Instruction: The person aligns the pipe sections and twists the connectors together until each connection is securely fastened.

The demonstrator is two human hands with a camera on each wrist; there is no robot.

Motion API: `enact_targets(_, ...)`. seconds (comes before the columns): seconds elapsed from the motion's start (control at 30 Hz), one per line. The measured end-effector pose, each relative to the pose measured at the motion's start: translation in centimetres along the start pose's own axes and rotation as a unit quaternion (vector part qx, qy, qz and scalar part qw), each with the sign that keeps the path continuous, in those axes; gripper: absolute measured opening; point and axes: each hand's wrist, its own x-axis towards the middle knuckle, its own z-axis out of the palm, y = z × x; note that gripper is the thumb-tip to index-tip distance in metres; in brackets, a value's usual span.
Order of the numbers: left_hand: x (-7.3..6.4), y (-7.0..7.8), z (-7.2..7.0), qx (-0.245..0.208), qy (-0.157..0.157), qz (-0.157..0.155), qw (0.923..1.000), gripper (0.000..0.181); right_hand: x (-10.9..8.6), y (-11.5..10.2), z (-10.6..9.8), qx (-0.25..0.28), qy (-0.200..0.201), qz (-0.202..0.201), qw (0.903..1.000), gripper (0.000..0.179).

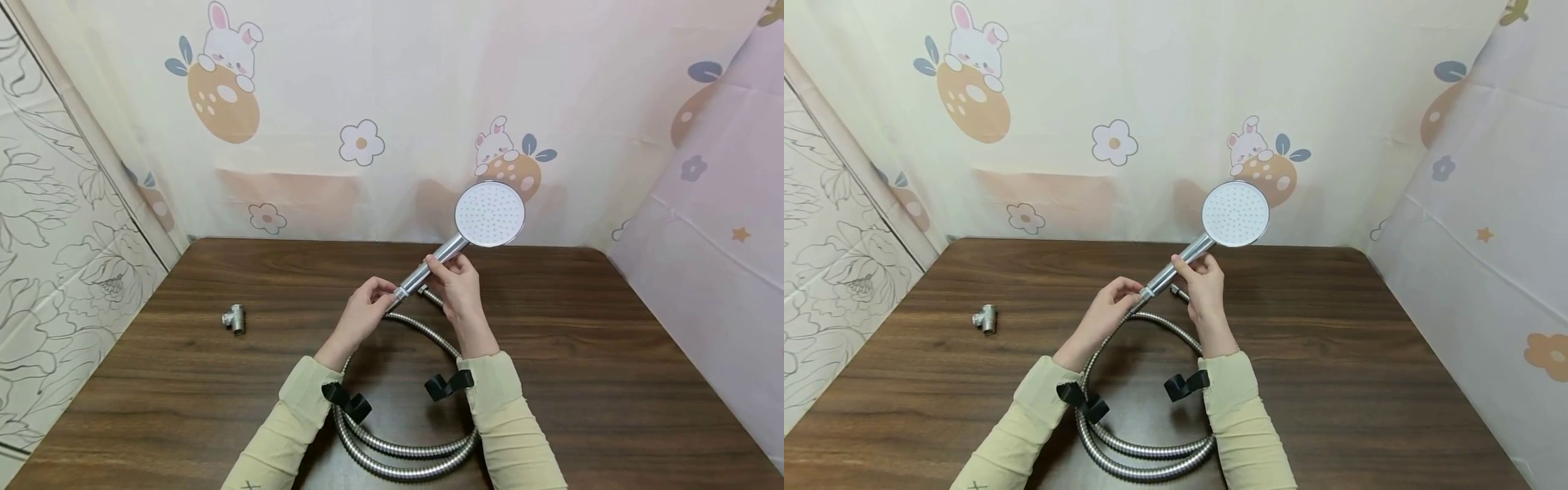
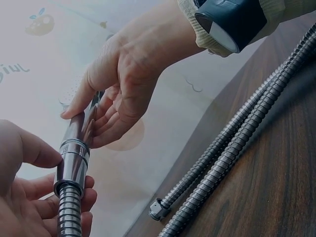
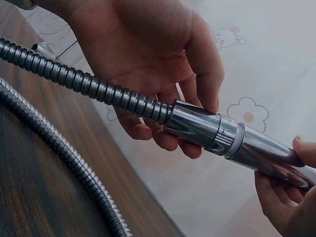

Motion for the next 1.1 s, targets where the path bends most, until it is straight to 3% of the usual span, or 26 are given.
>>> enact_targets(0.4, 0.0, -0.1, -0.1, 0.001, 0.017, 0.024, 0.9996, 0.027, -0.1, 0.1, 0.0, -0.009, 0.000, 0.002, 1.0000, 0.017)
enact_targets(0.53, 0.0, -0.1, -0.3, 0.008, -0.004, 0.020, 0.9998, 0.030, -0.1, 0.1, 0.0, -0.010, -0.001, 0.002, 0.9999, 0.018)
enact_targets(0.77, 0.0, -0.2, -1.2, 0.013, -0.066, -0.049, 0.9965, 0.030, 0.0, 0.3, 0.2, -0.004, -0.001, 0.004, 1.0000, 0.017)
enact_targets(1.1, 0.1, -0.2, -1.1, 0.011, -0.068, -0.036, 0.9970, 0.024, -0.1, 0.1, -0.1, -0.010, 0.001, 0.010, 0.9999, 0.019)
